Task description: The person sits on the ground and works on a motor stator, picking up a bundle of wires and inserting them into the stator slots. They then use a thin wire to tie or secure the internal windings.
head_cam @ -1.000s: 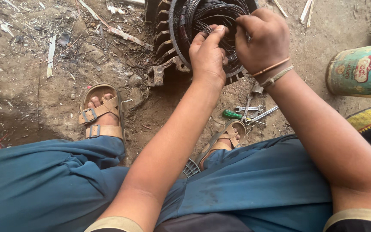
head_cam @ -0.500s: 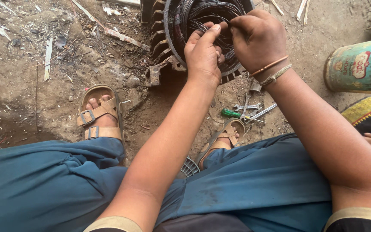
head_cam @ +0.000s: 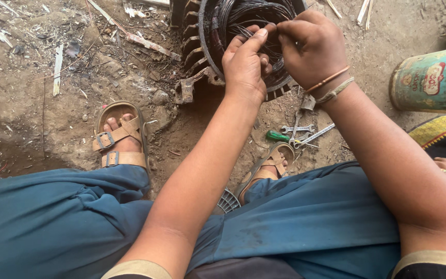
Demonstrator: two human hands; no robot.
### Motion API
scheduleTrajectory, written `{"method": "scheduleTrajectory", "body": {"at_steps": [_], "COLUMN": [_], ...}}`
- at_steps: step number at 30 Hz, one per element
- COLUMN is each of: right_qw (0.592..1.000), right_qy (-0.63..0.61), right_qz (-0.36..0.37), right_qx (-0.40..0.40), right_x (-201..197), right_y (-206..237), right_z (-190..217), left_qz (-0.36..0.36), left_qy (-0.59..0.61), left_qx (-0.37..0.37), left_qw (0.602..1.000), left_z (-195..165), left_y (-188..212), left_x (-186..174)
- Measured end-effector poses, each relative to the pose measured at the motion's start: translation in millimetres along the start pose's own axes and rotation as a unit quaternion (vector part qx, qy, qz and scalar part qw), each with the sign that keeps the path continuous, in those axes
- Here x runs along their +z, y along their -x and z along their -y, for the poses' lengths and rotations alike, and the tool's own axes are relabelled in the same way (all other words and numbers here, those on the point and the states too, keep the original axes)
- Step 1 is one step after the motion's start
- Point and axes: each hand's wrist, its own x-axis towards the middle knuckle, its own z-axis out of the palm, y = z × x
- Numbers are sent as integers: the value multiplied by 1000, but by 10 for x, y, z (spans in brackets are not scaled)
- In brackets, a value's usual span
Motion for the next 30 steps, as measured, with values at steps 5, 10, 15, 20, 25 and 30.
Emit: {"method": "scheduleTrajectory", "body": {"at_steps": [5,10,15,20,25,30], "right_qw": [997,993,999,994,991,993], "right_qy": [0,-111,24,102,123,105], "right_qz": [54,30,-33,-34,-48,-56], "right_qx": [-53,37,-16,-15,-15,-9], "right_x": [-112,-156,-83,50,151,161], "right_y": [26,-9,-24,-42,-23,25], "right_z": [-47,-176,-266,-273,-233,-182], "left_qz": [29,7,-34,-40,-39,-36], "left_qy": [31,39,21,3,-5,4], "left_qx": [-14,-26,-27,-22,-17,-18], "left_qw": [999,999,999,999,999,999], "left_z": [-45,-82,-107,-123,-132,-125], "left_y": [37,61,100,128,118,91], "left_x": [-7,30,69,99,104,83]}}
